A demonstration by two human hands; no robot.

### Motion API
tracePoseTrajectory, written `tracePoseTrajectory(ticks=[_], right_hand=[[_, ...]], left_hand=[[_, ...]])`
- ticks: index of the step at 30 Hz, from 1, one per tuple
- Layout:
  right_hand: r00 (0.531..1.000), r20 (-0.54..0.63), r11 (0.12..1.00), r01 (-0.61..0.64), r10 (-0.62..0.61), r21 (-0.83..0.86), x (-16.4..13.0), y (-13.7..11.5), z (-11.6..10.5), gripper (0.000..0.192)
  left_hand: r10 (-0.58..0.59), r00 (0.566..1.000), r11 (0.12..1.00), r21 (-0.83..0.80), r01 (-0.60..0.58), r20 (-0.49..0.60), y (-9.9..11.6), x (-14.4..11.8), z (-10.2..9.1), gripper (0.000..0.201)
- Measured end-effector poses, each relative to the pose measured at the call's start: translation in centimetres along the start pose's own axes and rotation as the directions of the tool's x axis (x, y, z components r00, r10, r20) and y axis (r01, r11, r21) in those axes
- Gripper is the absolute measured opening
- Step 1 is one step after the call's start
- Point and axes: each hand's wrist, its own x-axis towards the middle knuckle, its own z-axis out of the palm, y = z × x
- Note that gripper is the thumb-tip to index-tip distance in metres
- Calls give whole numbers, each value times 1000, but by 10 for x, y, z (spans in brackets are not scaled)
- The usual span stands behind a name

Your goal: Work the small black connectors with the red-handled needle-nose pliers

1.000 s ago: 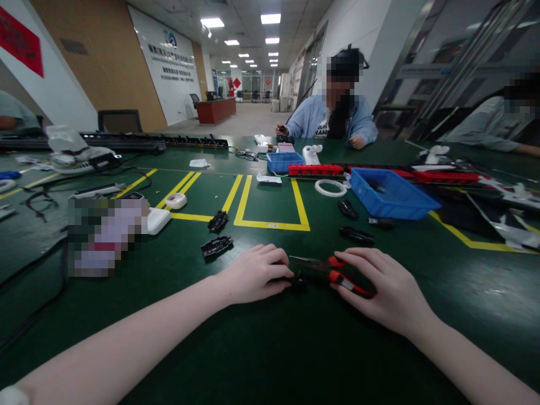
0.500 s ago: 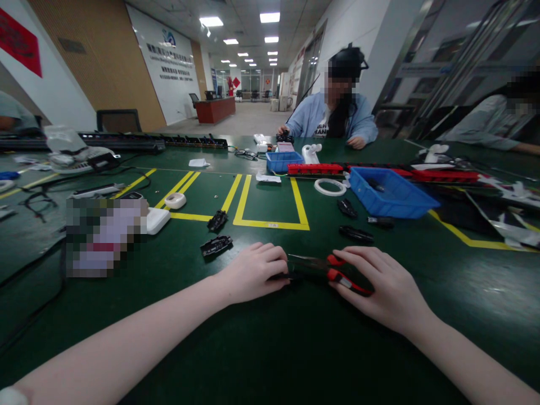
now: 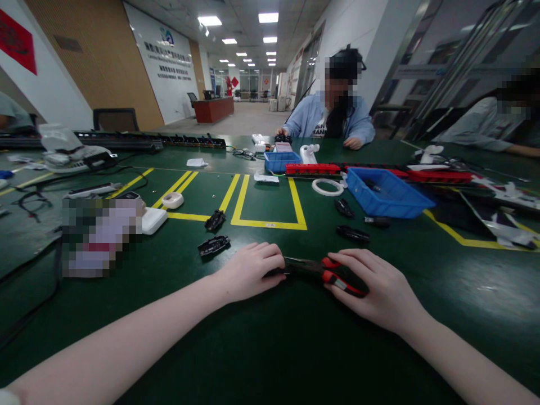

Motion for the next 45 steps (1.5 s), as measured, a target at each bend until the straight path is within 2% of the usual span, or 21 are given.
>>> tracePoseTrajectory(ticks=[13,20,33,45], right_hand=[[993,74,989,-99,91,109,-3,0,3,34],[995,69,991,-85,78,101,-3,0,3,36],[989,108,983,-119,105,138,-1,-3,2,35],[992,92,989,-97,87,114,-1,-4,4,33]], left_hand=[[-2,1000,1000,17,2,-21,-2,-1,2,7],[-18,1000,998,-57,17,-15,1,0,-4,18],[-21,1000,998,-59,20,-12,-1,1,-1,14],[-34,999,997,-68,33,-5,-3,1,0,13]])
